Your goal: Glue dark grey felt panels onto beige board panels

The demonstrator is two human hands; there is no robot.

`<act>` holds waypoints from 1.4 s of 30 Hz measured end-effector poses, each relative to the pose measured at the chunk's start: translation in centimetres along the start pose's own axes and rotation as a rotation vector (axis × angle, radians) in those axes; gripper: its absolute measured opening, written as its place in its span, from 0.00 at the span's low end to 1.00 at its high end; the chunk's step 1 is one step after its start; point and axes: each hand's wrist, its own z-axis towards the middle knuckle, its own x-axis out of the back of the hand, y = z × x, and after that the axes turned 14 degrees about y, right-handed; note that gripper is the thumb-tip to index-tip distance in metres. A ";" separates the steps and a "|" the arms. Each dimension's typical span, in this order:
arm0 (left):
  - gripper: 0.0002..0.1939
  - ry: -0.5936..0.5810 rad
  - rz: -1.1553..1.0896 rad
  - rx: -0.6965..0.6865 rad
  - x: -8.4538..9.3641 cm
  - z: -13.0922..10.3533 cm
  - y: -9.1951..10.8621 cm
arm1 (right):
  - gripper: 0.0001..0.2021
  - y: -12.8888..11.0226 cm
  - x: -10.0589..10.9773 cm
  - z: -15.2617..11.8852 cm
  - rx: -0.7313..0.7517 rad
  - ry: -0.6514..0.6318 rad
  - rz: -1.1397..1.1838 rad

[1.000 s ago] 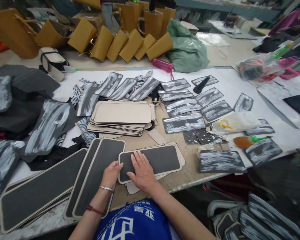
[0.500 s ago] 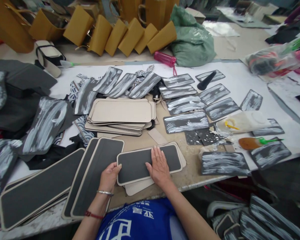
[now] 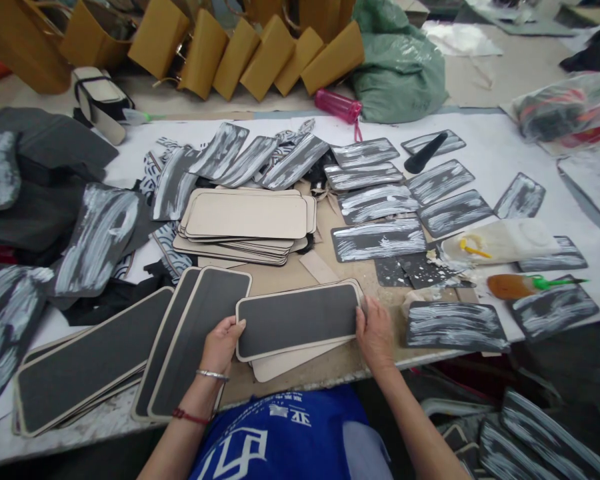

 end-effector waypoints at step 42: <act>0.21 0.005 -0.081 -0.033 -0.2 -0.3 -0.3 | 0.09 0.8 -0.1 -0.2 -0.369 -0.220 0.280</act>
